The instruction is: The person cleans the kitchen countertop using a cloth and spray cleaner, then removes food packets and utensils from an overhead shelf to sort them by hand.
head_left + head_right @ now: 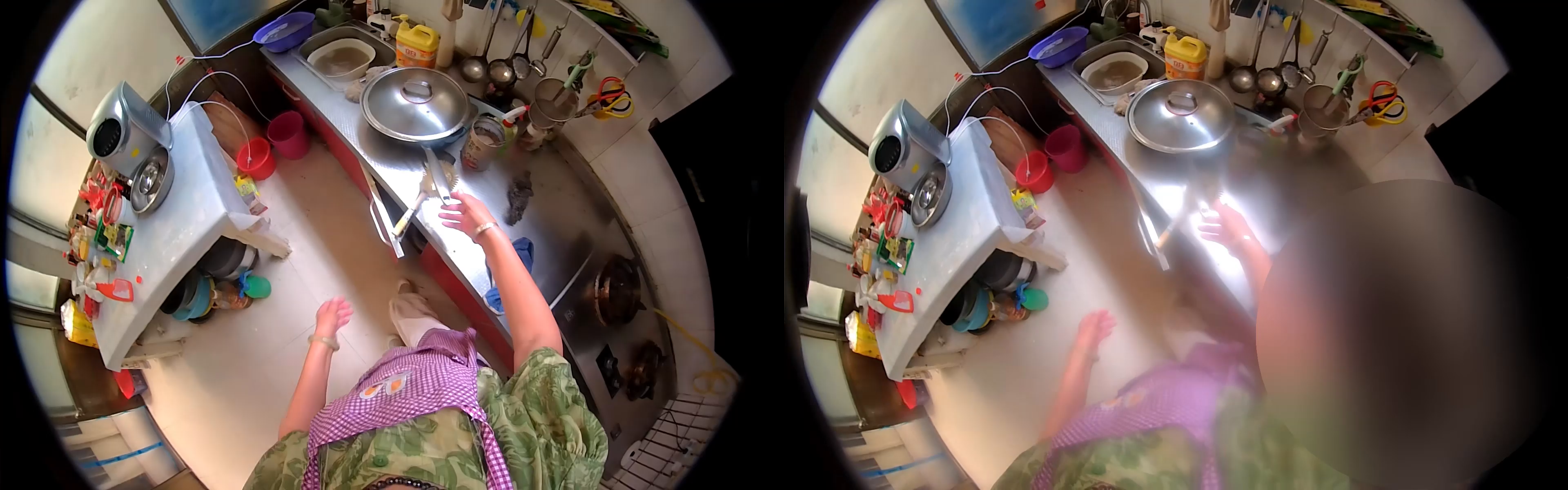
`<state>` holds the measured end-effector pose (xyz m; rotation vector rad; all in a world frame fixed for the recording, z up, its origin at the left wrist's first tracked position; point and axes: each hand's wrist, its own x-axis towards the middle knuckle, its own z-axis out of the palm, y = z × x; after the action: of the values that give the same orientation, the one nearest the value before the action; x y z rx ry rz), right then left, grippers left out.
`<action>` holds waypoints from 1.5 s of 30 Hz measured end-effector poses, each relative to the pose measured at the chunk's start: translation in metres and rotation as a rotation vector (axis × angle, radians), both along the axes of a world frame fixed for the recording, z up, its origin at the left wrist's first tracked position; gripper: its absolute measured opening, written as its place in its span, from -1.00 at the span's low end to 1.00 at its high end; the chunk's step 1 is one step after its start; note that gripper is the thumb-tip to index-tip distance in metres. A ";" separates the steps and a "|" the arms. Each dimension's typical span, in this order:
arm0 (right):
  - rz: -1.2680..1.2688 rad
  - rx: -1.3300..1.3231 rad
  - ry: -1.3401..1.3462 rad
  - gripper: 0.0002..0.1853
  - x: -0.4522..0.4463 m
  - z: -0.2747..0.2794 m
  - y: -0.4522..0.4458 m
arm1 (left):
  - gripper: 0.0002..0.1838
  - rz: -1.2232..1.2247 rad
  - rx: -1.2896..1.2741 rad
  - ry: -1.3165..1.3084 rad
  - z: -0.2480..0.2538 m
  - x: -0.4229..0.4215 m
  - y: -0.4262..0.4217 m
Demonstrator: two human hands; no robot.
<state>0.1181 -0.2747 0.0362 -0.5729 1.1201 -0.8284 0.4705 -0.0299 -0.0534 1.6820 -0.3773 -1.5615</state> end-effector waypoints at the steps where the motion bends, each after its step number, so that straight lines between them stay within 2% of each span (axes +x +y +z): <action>1: 0.002 0.014 -0.084 -0.54 0.010 0.002 -0.010 | -0.49 -0.072 -0.045 -0.008 0.033 -0.013 -0.034; 3: 0.063 0.060 -0.186 -0.60 0.021 -0.006 -0.036 | -0.51 -0.158 -0.118 0.037 0.056 -0.032 -0.102; 6: 0.017 0.131 -0.157 -0.65 0.035 0.016 -0.045 | -0.42 -0.316 -0.186 0.126 0.091 -0.066 -0.200; 7: 0.031 0.156 -0.174 -0.73 0.035 0.003 -0.053 | -0.41 -0.348 -0.181 0.162 0.095 -0.078 -0.232; 9: 0.035 0.185 -0.201 -0.83 0.033 -0.009 -0.059 | -0.25 -0.448 -0.176 0.324 0.084 -0.099 -0.288; 11: -0.014 0.274 -0.159 -0.88 0.035 0.016 -0.059 | -0.19 -0.444 -0.024 0.548 0.077 -0.127 -0.335; 12: -0.019 0.277 -0.187 -0.85 0.034 0.018 -0.062 | -0.30 -0.396 0.034 0.673 0.064 -0.138 -0.358; 13: 0.100 0.224 -0.135 -0.84 0.033 0.007 -0.070 | -0.38 -0.417 0.019 0.738 0.059 -0.149 -0.373; 15: 0.019 0.141 -0.154 -0.82 0.039 0.002 -0.070 | -0.53 -0.455 -0.010 0.873 0.052 -0.167 -0.392; 17: -0.027 0.213 -0.123 -0.79 0.047 0.004 -0.069 | -0.70 -0.335 0.054 0.883 0.039 -0.178 -0.406; 19: 0.021 0.171 -0.057 -0.77 0.057 0.007 -0.068 | -0.81 -0.217 0.113 0.885 0.048 -0.186 -0.415; 20: 0.026 0.169 -0.037 -0.77 0.063 0.001 -0.068 | -0.73 -0.192 0.110 0.817 0.052 -0.188 -0.416; 23: -0.044 0.113 0.056 -0.76 0.080 0.020 -0.062 | -0.64 -0.170 0.147 0.933 0.061 -0.179 -0.413; 24: -0.077 0.114 0.069 -0.72 0.086 0.018 -0.058 | -0.60 -0.194 0.116 0.872 0.067 -0.179 -0.408; 27: -0.083 0.088 0.115 -0.64 0.099 0.021 -0.043 | -0.64 -0.233 0.107 0.832 0.073 -0.168 -0.394; 28: -0.104 0.059 0.121 -0.68 0.103 0.023 -0.037 | -0.68 -0.194 0.144 0.835 0.077 -0.165 -0.388; 32: -0.068 0.140 0.071 -0.74 0.109 0.048 -0.013 | -0.67 -0.186 0.168 0.829 0.085 -0.153 -0.361; 36: -0.094 0.167 0.030 -0.73 0.118 0.063 0.015 | -0.68 -0.216 0.155 0.862 0.097 -0.141 -0.336; 45: -0.209 -0.008 -0.044 -0.66 0.101 0.130 0.090 | -0.66 -0.428 0.079 0.797 0.194 -0.170 -0.277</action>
<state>0.2189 -0.1851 0.1664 -0.4471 1.1488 -1.0213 0.3006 -0.3072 0.1410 0.9300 -0.2575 -2.4287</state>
